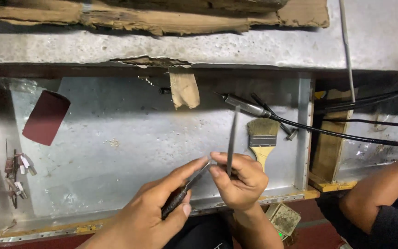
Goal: Using a rotary tool, pliers, and a file to shape and refine a small metal jewelry component at a workshop bench.
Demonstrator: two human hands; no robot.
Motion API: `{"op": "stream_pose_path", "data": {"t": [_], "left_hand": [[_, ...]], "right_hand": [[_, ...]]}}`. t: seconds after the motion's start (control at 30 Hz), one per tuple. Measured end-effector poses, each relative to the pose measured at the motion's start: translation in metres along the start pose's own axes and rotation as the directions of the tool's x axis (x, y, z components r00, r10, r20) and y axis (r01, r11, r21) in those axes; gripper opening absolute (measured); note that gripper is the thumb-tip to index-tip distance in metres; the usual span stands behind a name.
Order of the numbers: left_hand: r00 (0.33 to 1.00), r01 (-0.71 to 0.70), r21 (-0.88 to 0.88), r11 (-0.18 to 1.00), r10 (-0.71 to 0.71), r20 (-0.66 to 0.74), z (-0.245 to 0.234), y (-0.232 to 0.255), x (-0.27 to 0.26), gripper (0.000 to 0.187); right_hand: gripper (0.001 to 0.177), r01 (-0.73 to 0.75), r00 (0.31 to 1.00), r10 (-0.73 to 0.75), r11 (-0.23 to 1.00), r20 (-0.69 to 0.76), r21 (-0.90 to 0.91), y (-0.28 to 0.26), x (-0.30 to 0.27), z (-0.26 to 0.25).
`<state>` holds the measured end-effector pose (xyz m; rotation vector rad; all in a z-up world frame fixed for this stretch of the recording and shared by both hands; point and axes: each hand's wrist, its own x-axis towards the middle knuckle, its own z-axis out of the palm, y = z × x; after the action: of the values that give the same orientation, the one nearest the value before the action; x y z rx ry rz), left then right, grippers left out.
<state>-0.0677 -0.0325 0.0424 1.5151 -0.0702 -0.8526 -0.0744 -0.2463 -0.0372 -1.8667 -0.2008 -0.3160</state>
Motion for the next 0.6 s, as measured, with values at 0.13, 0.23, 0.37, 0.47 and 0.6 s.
{"op": "stream_pose_path", "data": {"t": [0.13, 0.23, 0.37, 0.47, 0.6], "left_hand": [[0.996, 0.092, -0.052, 0.994, -0.091, 0.018, 0.0, -0.011, -0.003, 0.069], [0.996, 0.085, -0.029, 0.996, -0.084, 0.038, 0.0, -0.013, -0.003, 0.07], [0.995, 0.092, -0.008, 0.996, -0.092, 0.044, 0.001, -0.011, -0.004, 0.073], [0.996, 0.083, 0.021, 0.996, -0.084, 0.026, 0.003, -0.009, -0.005, 0.076], [0.997, 0.083, 0.038, 0.996, -0.083, 0.003, 0.003, -0.007, -0.005, 0.074]], "right_hand": [[0.026, 0.071, 0.988, -0.085, 0.991, 0.128, 0.111, 0.001, 0.008, -0.008], [0.025, -0.009, 0.99, -0.017, 0.983, 0.138, 0.183, 0.0, 0.004, -0.01], [0.021, -0.095, 0.991, 0.071, 0.971, 0.113, 0.219, 0.006, -0.005, -0.011], [0.02, -0.109, 0.992, 0.091, 0.968, 0.089, 0.226, 0.007, -0.008, -0.01], [0.019, -0.098, 0.994, 0.087, 0.982, 0.073, 0.161, 0.004, -0.007, -0.009]]}}
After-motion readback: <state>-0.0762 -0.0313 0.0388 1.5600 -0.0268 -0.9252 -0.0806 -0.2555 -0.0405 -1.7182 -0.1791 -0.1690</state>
